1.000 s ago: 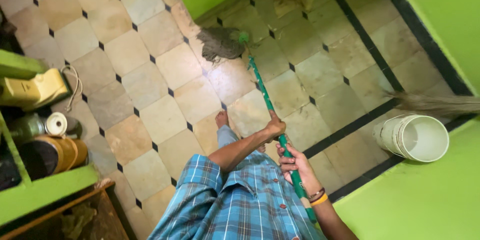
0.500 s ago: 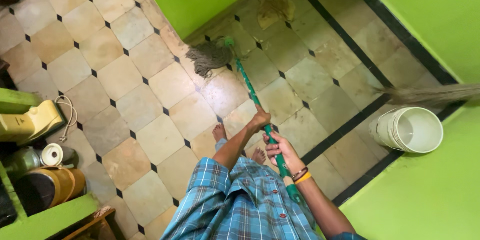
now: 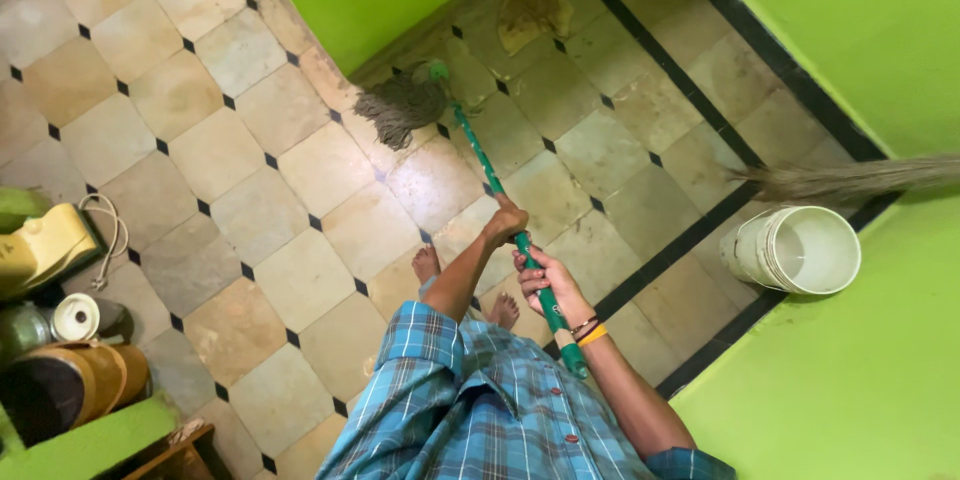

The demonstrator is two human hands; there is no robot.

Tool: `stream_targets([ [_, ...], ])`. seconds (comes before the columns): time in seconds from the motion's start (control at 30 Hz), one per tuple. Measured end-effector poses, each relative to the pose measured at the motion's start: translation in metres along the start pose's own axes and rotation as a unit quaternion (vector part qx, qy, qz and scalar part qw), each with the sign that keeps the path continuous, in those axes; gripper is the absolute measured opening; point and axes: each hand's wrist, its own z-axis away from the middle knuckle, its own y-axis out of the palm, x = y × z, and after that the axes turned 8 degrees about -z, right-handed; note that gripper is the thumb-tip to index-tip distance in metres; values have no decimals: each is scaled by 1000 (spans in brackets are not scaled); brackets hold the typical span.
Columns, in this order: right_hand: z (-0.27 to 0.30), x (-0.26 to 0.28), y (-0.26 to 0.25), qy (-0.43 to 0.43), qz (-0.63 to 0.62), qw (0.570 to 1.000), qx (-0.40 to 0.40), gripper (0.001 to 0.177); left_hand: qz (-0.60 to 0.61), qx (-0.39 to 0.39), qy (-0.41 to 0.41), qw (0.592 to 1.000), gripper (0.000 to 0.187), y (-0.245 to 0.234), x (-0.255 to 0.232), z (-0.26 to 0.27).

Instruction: The person mops the tiled floor using a mop, moving the mop head back and forth across the tiles.

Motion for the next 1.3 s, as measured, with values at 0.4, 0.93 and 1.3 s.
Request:
stream_targets([
  [0.4,77,-15,-11,5,-16,1000,-13,29,-26,55,-22,998,99,62,16,34],
  [0.93,187,-38,-45,-11,-44,996,-71,39,-70,80,-88,990,104,148,34,119],
  [1.3,162,-32,-31,-43,32,997,-62,28,3,114,-21,993,107,135,43,89],
])
